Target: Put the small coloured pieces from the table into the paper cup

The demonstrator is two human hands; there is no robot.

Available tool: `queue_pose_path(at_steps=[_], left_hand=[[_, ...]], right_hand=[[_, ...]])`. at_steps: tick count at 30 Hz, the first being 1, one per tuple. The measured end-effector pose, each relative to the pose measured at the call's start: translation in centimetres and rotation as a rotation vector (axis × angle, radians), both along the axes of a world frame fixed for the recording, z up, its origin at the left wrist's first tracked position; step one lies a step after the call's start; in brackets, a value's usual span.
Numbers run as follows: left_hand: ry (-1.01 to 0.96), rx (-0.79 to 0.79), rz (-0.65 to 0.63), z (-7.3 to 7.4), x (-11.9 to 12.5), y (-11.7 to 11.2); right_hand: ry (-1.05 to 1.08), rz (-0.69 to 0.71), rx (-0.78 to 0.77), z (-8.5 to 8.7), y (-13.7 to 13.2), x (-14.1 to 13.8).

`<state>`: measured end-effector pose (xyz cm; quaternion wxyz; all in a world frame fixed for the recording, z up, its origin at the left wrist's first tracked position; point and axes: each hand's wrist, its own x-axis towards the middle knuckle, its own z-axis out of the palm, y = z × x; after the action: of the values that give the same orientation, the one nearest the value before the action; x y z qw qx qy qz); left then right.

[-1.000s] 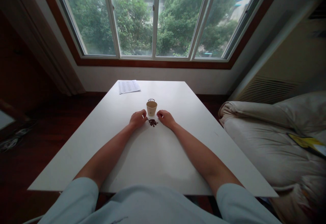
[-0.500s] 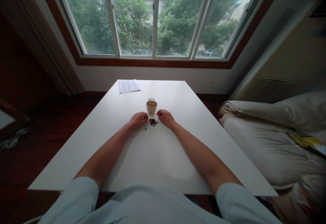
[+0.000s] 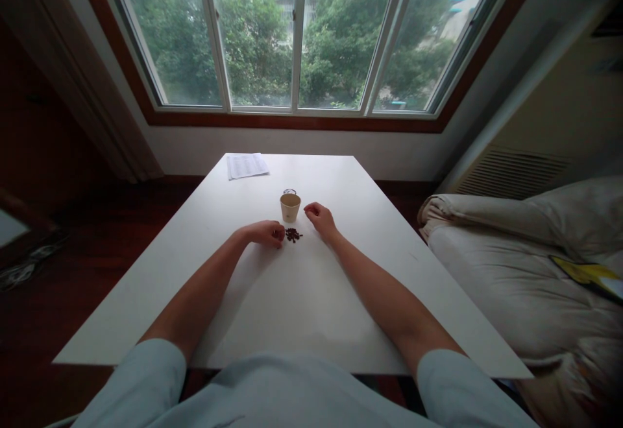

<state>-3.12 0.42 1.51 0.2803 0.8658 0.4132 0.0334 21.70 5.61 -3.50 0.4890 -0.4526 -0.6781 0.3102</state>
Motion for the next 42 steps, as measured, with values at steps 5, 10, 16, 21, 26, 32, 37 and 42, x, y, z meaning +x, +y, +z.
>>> queue_pose_path(at_steps=[5, 10, 16, 21, 26, 32, 37, 42], left_hand=[[-0.015, 0.040, 0.012, -0.8, 0.0, 0.3], [-0.070, 0.068, 0.133, -0.9, 0.4, 0.1], [-0.072, 0.004, 0.083, -0.6, 0.3, -0.1], [-0.058, 0.035, 0.123, -0.9, 0.3, 0.0], [-0.048, 0.089, 0.137, -1.2, 0.3, 0.2], [-0.075, 0.106, 0.161, -1.6, 0.0, 0.6], [-0.099, 0.110, 0.191, -1.9, -0.2, 0.8], [-0.201, 0.070, 0.249, -2.5, -0.4, 1.0]], right_hand=[[0.361, 0.043, -0.104, 1.7, -0.3, -1.0], [0.488, 0.074, -0.112, 4.1, -1.4, -2.3], [0.481, 0.241, -0.190, 5.5, -1.8, -2.7], [0.468, 0.246, -0.181, 5.2, -1.2, -1.8], [0.330, 0.220, -0.147, 4.2, -0.1, -0.5], [-0.103, 0.331, -0.164, 2.6, 0.5, 1.1], [-0.503, 0.496, -0.109, 1.9, -0.7, 1.3], [-0.668, 0.488, -0.062, 1.6, -1.1, 1.1]])
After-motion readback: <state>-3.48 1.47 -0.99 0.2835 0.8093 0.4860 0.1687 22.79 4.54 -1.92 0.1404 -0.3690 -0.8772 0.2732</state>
